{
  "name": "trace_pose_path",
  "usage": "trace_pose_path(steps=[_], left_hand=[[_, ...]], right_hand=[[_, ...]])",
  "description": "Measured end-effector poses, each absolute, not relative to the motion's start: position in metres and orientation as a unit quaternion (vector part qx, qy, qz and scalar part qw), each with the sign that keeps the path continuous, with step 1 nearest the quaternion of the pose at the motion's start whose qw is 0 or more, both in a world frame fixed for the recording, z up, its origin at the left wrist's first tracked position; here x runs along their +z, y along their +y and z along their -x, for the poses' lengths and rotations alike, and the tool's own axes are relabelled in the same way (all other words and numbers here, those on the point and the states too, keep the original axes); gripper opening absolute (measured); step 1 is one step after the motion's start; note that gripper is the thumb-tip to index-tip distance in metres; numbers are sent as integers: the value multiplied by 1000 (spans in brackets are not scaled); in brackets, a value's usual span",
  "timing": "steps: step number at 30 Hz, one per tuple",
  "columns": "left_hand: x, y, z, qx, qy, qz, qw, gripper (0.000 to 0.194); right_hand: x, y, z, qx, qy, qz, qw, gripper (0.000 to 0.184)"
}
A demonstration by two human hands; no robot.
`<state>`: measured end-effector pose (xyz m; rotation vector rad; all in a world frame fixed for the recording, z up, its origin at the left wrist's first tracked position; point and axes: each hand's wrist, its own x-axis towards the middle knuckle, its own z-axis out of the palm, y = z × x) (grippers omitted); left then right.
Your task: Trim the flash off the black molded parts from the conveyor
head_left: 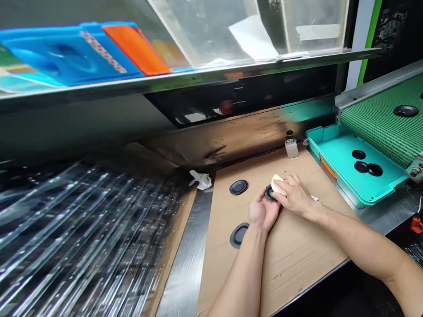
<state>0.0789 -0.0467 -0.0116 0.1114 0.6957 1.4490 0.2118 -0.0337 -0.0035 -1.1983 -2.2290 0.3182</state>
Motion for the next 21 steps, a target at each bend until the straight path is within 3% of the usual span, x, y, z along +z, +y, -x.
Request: trace_pose_path(steps=[4,18,21], left_hand=[[-14,-50,-76,623,289,-63,724,51],[-18,-45,-82,642,293,-73,705,43],[-19,-45,-81,626,293,-75,719,44]], right_hand=[[-5,-58,-196,92,-866,425,245,37],[6,-37,-198,39,-833,520,185,45],[4,-38,-199,30,-867,466,175,46]])
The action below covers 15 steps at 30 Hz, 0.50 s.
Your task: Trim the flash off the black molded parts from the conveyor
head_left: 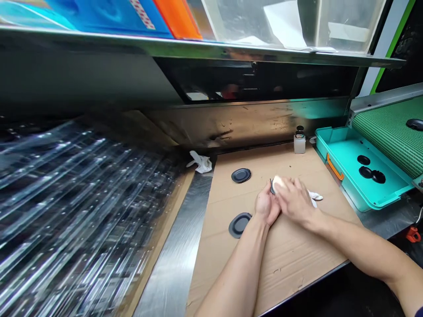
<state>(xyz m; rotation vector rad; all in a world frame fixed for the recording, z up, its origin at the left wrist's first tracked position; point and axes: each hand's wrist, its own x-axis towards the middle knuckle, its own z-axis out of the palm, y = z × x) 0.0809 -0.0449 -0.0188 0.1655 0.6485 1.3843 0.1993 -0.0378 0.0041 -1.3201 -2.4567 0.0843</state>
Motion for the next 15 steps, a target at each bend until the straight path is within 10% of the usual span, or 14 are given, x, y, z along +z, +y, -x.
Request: trace_pose_path(steps=[15], left_hand=[[-13,-44,-80,658,295,-64,690,42]], right_hand=[[2,-9,-217,107,-824,462,311,49]])
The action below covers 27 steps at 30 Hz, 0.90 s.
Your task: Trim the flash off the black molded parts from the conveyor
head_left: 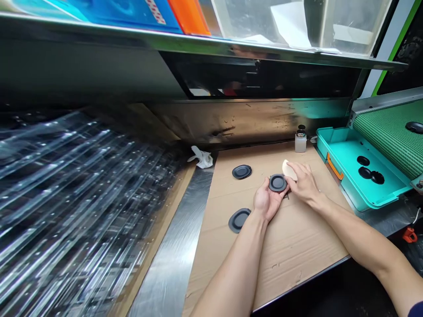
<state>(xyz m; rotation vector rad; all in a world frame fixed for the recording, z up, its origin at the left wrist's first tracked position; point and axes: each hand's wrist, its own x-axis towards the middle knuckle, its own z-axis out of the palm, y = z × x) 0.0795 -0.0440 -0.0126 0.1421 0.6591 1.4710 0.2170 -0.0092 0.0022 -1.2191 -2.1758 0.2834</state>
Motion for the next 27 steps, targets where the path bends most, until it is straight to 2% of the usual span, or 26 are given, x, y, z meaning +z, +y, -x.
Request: trace_pose_path(steps=[2,4,8,12,16,19,22,25,27], left_hand=[[-11,-43,-80,660,305,-68,683,43],[-10,-43,-81,669,313,-75,670,45],[-12,-44,-82,669,316,-102,665,49],[-19,-45,-85,659,315,-134,669,44],[-25,-44,-87,654,320,-166,665,42],[-24,-45,-86,645,330,-141,675,43],[-22,-47,-86,651,323,-129,675,43],[-22,-46,-90,654,332,-136,667,41],[-22,-45,-92,657,336,-130,662,39]], right_hand=[[6,-8,-222,158,-813,446,339,58],[10,-13,-225,217,-812,441,316,59],[15,-21,-228,311,-806,436,254,48],[10,-16,-224,353,-756,460,303,31],[1,-11,-215,473,-694,425,338,37],[4,-10,-217,524,-696,399,287,35],[15,-12,-227,447,-756,424,220,26],[25,-17,-229,247,-792,505,237,28],[26,-22,-223,166,-810,514,227,32]])
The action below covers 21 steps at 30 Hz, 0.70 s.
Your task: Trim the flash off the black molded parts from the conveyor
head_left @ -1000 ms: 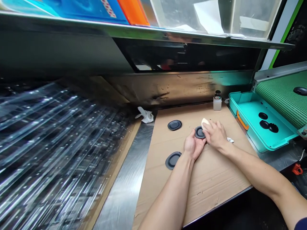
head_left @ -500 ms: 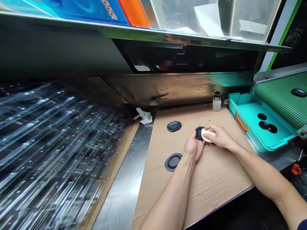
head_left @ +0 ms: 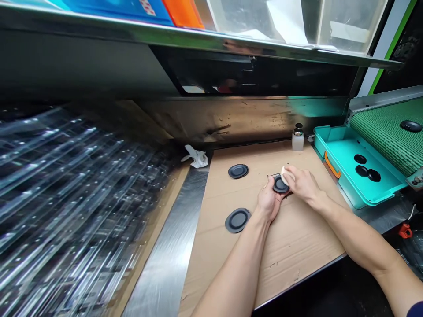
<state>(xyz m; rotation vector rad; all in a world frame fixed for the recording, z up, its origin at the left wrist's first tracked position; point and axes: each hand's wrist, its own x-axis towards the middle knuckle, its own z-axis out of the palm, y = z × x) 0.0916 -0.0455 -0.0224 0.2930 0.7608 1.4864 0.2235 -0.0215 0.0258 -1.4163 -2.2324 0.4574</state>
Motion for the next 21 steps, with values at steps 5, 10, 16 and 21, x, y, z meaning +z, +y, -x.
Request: trace_pose_path(steps=[5,10,16,21], left_hand=[[-23,-45,-90,665,326,-100,664,39],[-26,-44,-88,659,336,-113,663,35],[-27,-46,-88,628,360,-190,663,34],[-17,-54,-90,595,367,-226,678,42]], right_hand=[[21,-26,-208,100,-838,515,153,34],[19,-30,-208,86,-851,501,133,35],[19,-26,-207,91,-830,526,161,35],[21,2,-233,106,-779,590,182,34]])
